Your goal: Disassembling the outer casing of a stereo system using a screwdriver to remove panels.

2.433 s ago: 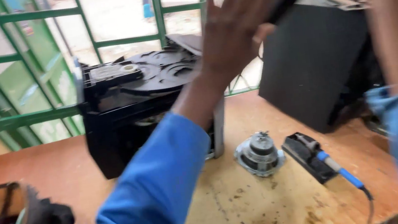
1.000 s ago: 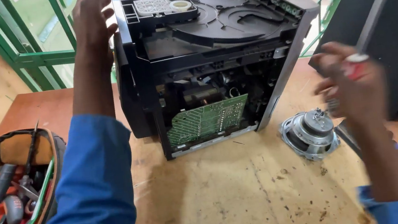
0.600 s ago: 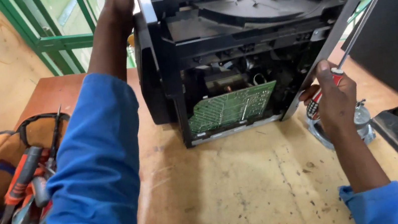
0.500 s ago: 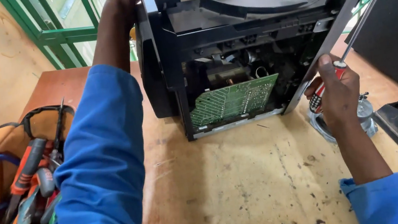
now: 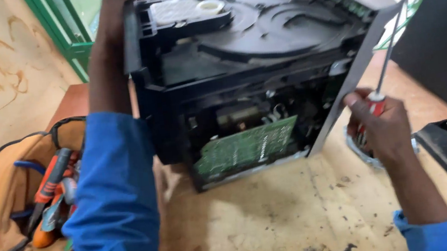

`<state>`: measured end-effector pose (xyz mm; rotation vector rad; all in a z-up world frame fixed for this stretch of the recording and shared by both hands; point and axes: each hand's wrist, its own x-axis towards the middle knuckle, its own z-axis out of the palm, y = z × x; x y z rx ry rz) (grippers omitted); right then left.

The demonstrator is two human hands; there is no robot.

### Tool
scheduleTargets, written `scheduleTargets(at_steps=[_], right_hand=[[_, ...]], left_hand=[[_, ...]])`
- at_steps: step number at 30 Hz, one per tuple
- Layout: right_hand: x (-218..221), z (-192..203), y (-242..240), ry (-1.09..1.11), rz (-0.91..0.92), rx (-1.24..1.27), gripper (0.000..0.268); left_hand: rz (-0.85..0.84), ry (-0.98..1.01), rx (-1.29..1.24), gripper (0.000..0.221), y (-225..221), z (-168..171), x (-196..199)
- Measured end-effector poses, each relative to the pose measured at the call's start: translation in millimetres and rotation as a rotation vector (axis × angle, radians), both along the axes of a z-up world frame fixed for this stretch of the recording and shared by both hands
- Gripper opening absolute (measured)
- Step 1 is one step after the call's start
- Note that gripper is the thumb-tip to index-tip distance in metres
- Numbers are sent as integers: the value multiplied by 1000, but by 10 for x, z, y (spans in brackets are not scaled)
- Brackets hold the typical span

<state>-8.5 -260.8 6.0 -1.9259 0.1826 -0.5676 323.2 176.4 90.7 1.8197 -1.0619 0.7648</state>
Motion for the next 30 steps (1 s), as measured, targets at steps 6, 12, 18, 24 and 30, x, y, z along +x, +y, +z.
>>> scheduleTargets(at_steps=[6,12,18,24,30], right_hand=[[-488,-13,74,-37,-53,167,35],[-1293,65,164,-226,1,321,43],[-1984,658,816,153,-492,-171,42],[-2254,210,280,-52,-157,-648,68],[-2209,83,516,-166,-455,-391,37]], left_hand=[[406,-84,-294,13,-350,368,-2066],[-43,-85,-693,4,-1933,25,-3794],[-326,599,-572,28,-2747,-126,-3961],[-550,920,-588,34,-2916,-429,-3719],[-715,963,-512,42,-2914,-520,-3543]])
